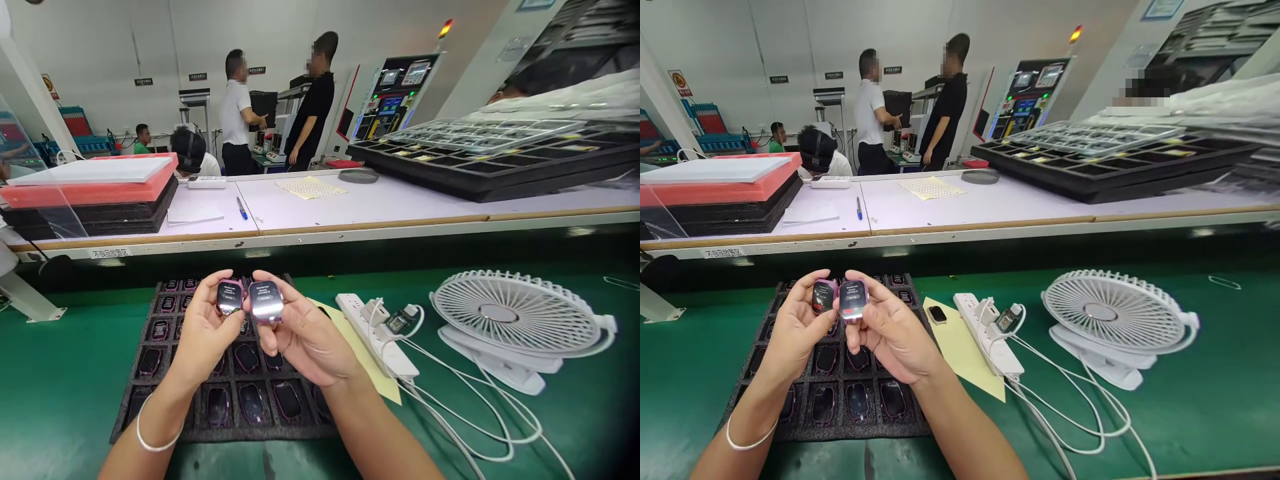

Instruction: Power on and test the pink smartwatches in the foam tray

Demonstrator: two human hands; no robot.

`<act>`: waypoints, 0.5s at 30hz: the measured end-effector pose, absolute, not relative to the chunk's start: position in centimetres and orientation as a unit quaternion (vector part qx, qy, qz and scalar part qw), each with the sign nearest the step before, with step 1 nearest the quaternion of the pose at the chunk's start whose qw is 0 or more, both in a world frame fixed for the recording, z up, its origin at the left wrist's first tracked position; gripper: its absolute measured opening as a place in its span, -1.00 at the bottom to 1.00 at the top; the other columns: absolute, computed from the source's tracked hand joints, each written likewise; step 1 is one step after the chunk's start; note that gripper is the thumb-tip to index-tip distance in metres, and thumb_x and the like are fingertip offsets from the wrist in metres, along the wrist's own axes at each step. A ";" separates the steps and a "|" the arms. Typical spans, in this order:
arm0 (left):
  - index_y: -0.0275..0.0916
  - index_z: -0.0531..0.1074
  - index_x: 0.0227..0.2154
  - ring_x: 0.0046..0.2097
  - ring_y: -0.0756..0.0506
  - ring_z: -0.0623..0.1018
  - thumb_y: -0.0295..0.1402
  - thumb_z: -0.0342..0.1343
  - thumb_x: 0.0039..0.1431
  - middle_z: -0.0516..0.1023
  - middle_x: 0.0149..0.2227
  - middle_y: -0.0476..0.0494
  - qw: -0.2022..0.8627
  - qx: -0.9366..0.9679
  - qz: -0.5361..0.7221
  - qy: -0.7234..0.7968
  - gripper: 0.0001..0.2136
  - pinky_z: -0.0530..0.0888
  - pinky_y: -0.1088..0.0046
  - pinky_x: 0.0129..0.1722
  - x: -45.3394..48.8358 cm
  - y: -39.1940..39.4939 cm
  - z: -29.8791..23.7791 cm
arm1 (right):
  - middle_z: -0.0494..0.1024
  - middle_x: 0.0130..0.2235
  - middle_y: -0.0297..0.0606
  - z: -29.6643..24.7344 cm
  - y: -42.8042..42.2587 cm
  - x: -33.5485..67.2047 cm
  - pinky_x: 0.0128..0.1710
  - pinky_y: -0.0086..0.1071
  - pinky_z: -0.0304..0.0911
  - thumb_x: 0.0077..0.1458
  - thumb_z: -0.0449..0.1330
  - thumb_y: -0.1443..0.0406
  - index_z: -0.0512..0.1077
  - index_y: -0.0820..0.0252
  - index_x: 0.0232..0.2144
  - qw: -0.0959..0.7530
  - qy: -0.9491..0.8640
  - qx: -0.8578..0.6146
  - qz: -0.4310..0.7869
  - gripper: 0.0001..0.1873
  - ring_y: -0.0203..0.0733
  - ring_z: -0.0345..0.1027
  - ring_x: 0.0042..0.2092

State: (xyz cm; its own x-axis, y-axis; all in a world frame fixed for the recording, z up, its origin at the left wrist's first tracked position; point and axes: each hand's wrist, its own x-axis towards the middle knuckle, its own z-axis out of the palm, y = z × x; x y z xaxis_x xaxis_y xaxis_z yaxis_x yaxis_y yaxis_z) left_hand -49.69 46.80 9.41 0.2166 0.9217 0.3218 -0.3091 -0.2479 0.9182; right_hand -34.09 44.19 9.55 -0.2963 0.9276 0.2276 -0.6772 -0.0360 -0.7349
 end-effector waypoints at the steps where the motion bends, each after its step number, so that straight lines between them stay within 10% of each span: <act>1: -0.17 0.36 0.01 -0.17 0.01 0.49 -0.46 0.28 0.01 0.50 -0.16 -0.09 0.544 0.559 0.558 0.282 -0.54 0.45 0.55 -0.15 -49.9 47.1 9.2 | 0.57 -0.17 -0.25 9.3 44.5 -33.9 -0.45 -0.50 0.35 0.05 0.44 0.19 0.45 0.00 0.04 0.572 -0.395 -0.162 0.701 -0.49 -0.38 0.38 -0.47; 15: -0.18 0.27 0.10 -0.10 -0.07 0.52 -0.41 0.26 0.01 0.46 -0.06 -0.18 0.515 0.577 0.528 0.351 -0.45 0.49 0.46 -0.14 -50.8 50.0 8.0 | 0.54 -0.05 -0.12 7.2 48.1 -32.3 -0.28 -0.33 0.39 0.07 0.34 0.33 0.40 0.11 0.08 0.541 -0.424 -0.247 0.683 -0.51 -0.21 0.46 -0.30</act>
